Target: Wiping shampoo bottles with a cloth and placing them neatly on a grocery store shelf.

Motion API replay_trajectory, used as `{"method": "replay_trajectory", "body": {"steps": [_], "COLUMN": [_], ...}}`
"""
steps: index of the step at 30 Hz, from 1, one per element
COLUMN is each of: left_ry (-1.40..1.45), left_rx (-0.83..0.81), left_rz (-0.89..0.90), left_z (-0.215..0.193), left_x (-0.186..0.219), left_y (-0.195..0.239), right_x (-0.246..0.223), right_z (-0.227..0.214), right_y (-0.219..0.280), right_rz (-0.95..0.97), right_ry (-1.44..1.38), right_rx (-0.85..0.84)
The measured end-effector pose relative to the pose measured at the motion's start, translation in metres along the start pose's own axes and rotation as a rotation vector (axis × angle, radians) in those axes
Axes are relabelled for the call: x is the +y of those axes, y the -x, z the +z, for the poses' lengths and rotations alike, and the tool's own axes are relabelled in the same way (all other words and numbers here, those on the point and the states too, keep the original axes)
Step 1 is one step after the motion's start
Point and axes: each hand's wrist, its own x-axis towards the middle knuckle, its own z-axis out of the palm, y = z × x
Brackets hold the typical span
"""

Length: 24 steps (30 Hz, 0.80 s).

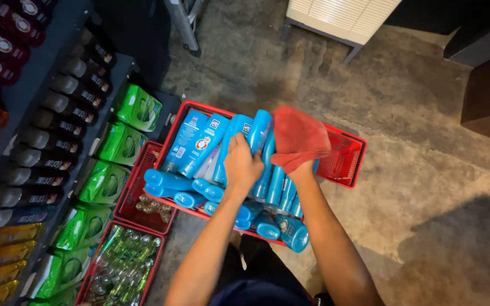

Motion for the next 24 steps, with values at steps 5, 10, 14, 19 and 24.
{"method": "replay_trajectory", "body": {"steps": [5, 10, 14, 19, 24], "left_ry": [0.406, 0.784, 0.874, 0.948, 1.061], "left_rx": [0.03, -0.181, -0.298, -0.701, -0.734], "left_rz": [0.111, 0.128, 0.175, 0.102, 0.159], "left_z": [-0.053, -0.062, -0.08, -0.124, -0.111], "left_x": [0.013, 0.016, 0.005, -0.006, -0.025], "left_y": [0.02, 0.04, 0.06, 0.088, 0.105], "right_x": [-0.021, -0.053, -0.057, -0.064, -0.073], "right_z": [0.014, 0.029, 0.036, 0.043, 0.036], "right_y": [0.007, 0.026, 0.047, 0.083, 0.118], "right_rz": [-0.03, -0.099, -0.262, -0.277, -0.019], "right_ry": [0.022, 0.04, 0.309, 0.11, -0.462], "right_rx": [-0.024, -0.018, 0.099, 0.319, 0.477]}}
